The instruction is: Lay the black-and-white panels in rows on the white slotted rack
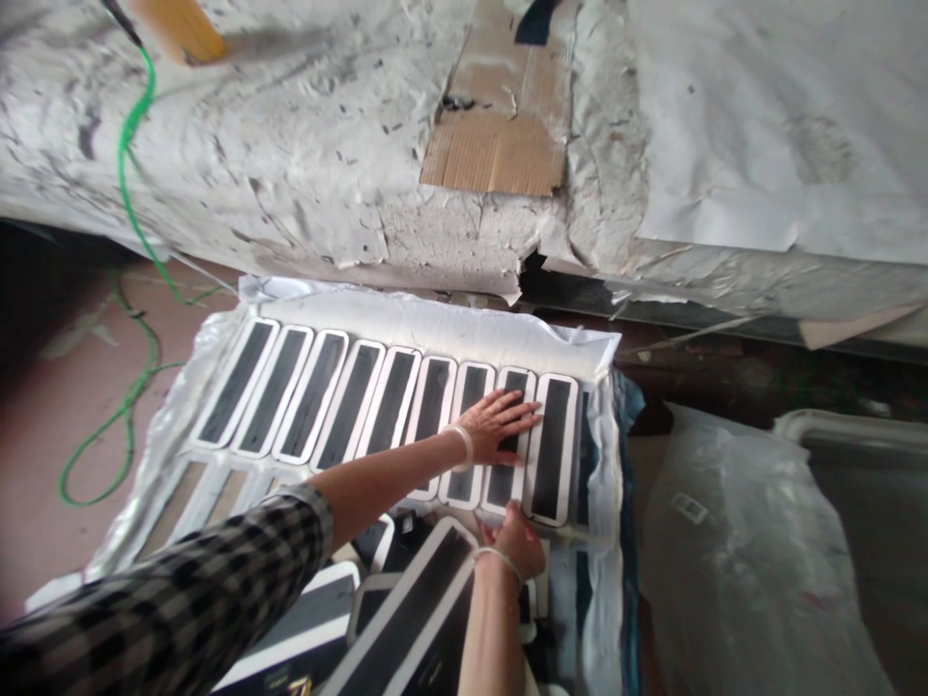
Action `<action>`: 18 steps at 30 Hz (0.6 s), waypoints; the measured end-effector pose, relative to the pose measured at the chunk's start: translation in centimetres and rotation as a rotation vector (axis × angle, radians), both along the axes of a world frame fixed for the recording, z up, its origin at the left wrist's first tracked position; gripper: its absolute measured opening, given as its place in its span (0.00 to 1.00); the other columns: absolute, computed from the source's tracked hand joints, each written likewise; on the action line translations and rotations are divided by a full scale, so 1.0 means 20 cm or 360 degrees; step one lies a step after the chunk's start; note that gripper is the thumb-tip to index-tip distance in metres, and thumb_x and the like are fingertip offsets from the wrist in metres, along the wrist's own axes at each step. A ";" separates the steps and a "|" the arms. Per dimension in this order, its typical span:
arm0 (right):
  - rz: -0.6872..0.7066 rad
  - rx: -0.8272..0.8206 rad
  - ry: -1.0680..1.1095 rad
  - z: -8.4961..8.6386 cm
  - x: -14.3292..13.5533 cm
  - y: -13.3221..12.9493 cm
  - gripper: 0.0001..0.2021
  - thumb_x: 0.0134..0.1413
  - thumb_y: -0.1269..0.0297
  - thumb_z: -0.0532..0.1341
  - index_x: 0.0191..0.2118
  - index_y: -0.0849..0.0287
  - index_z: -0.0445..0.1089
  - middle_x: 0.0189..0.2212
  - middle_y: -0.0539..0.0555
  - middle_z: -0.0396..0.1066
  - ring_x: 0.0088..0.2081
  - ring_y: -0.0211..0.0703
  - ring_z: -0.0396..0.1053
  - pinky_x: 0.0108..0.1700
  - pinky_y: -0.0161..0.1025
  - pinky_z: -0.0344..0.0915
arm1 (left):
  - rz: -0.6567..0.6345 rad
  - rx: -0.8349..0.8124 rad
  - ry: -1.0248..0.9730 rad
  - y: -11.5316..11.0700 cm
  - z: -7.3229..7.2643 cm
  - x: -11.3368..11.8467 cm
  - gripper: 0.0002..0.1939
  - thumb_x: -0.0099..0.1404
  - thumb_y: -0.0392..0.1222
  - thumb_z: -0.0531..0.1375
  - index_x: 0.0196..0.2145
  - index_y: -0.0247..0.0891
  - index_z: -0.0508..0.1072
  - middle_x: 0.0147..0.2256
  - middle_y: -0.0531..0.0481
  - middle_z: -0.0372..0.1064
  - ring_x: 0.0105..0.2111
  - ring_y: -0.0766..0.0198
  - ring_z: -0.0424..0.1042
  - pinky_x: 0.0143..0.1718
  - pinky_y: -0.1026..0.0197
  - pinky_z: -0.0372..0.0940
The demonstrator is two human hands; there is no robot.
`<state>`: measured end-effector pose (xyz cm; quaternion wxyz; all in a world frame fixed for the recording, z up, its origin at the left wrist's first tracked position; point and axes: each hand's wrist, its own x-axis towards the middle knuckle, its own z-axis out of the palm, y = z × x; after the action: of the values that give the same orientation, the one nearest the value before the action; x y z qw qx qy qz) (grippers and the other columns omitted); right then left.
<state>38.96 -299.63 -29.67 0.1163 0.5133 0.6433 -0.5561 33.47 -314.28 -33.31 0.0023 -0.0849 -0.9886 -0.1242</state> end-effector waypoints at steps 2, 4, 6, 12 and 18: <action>0.0043 -0.0026 -0.0031 0.00 -0.03 0.02 0.15 0.37 0.69 0.69 0.19 0.56 0.60 0.11 0.42 0.58 0.14 0.32 0.54 0.16 0.32 0.64 | -0.0001 0.0008 0.0005 0.00 0.00 0.00 0.43 0.65 0.69 0.51 0.68 0.45 0.45 0.68 0.58 0.34 0.68 0.52 0.33 0.66 0.47 0.34; 0.0093 -0.0053 -0.0035 0.00 -0.05 0.06 0.15 0.37 0.70 0.69 0.17 0.57 0.59 0.10 0.42 0.57 0.13 0.31 0.52 0.15 0.31 0.62 | -0.0009 0.0023 0.0016 0.00 0.00 0.00 0.43 0.64 0.69 0.51 0.68 0.45 0.45 0.68 0.57 0.34 0.68 0.52 0.34 0.66 0.47 0.35; 0.0135 -0.0070 -0.0029 -0.01 -0.06 0.08 0.16 0.37 0.70 0.69 0.17 0.57 0.58 0.10 0.41 0.57 0.12 0.30 0.50 0.14 0.30 0.61 | -0.0016 0.0027 0.0030 -0.01 0.00 0.00 0.44 0.64 0.70 0.51 0.68 0.45 0.46 0.68 0.56 0.34 0.68 0.52 0.34 0.66 0.48 0.35; 0.0256 -0.0106 -0.0002 -0.01 -0.05 0.10 0.18 0.36 0.68 0.70 0.17 0.56 0.57 0.09 0.40 0.55 0.11 0.29 0.48 0.13 0.31 0.59 | -0.0058 0.0022 0.0060 -0.01 0.00 0.00 0.43 0.64 0.69 0.51 0.68 0.45 0.46 0.68 0.54 0.35 0.67 0.50 0.34 0.66 0.46 0.34; 0.0372 -0.0017 0.0118 -0.08 -0.03 0.12 0.17 0.32 0.60 0.69 0.19 0.55 0.58 0.10 0.41 0.56 0.12 0.33 0.52 0.13 0.35 0.61 | -0.0045 0.0011 0.0093 -0.01 -0.01 0.00 0.44 0.63 0.69 0.53 0.68 0.45 0.47 0.68 0.54 0.36 0.67 0.50 0.36 0.66 0.46 0.36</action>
<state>38.40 -297.28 -31.25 0.1591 0.4132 0.6996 -0.5607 33.57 -314.44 -33.60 0.0298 -0.1023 -0.9864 -0.1252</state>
